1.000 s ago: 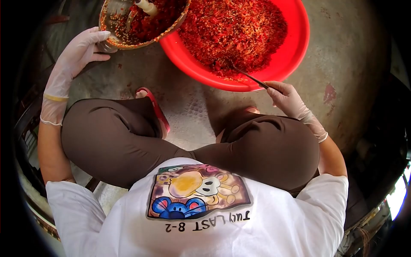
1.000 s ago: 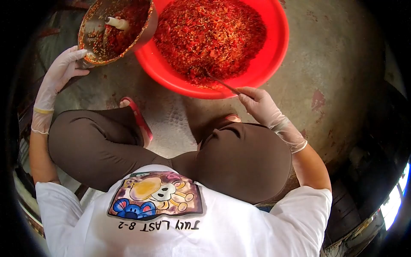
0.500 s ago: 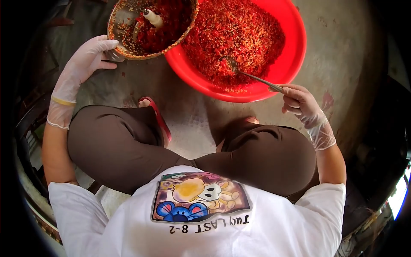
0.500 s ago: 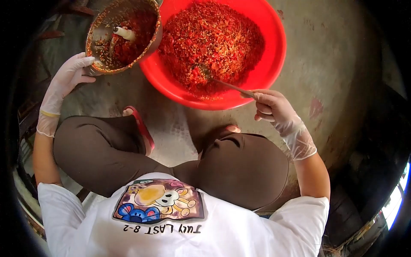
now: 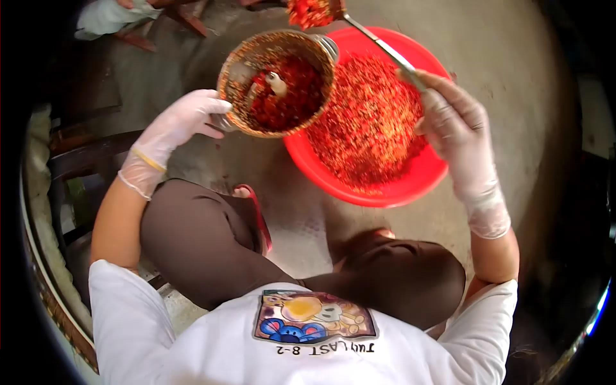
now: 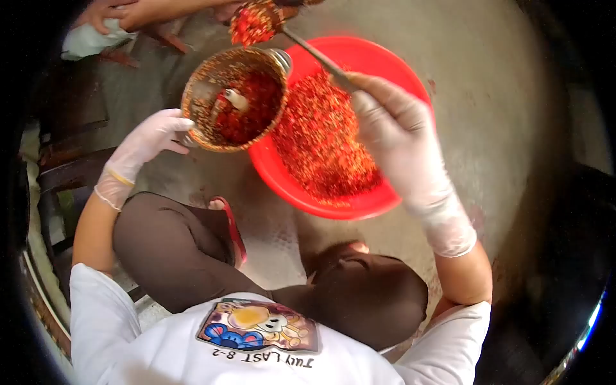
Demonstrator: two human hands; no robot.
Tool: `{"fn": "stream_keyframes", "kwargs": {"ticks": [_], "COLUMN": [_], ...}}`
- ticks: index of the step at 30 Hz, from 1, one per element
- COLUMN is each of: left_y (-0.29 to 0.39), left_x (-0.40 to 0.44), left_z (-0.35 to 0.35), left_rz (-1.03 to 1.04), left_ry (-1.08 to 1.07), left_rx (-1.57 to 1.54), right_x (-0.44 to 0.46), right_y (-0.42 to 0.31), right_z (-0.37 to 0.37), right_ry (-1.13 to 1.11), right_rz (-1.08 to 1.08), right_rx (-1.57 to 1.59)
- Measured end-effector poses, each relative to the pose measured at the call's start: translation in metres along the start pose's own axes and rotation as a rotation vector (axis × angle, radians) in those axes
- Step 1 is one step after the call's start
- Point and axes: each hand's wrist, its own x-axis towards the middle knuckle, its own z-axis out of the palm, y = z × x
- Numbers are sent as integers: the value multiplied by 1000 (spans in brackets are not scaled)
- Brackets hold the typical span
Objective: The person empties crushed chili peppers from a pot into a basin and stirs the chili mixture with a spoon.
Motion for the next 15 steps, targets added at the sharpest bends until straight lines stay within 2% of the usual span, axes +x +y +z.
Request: {"fn": "stream_keyframes", "kwargs": {"ticks": [1, 2, 4, 5, 6, 9, 15], "left_y": [0, -1, 0, 0, 1, 1, -5], "left_x": [0, 0, -1, 2, 1, 0, 3], "left_z": [0, -1, -3, -3, -3, -4, -4], "left_rz": [-15, -14, -20, -35, -29, -14, -10], "left_ry": [-6, -4, 2, -10, -15, -18, -3], "left_rx": [-14, -25, -11, 3, 5, -10, -50], "right_x": [5, 15, 28, 28, 28, 26, 8], "right_y": [7, 27, 45, 47, 54, 50, 64], "right_z": [14, 26, 45, 48, 51, 46, -26], "right_ry": [-36, -71, -210, -318, -296, -212, 86], "right_rz": [-58, -387, -727, -720, -753, -740, -721], "right_rx": [-25, -239, -766, -1088, -1249, -1219, -700]}}
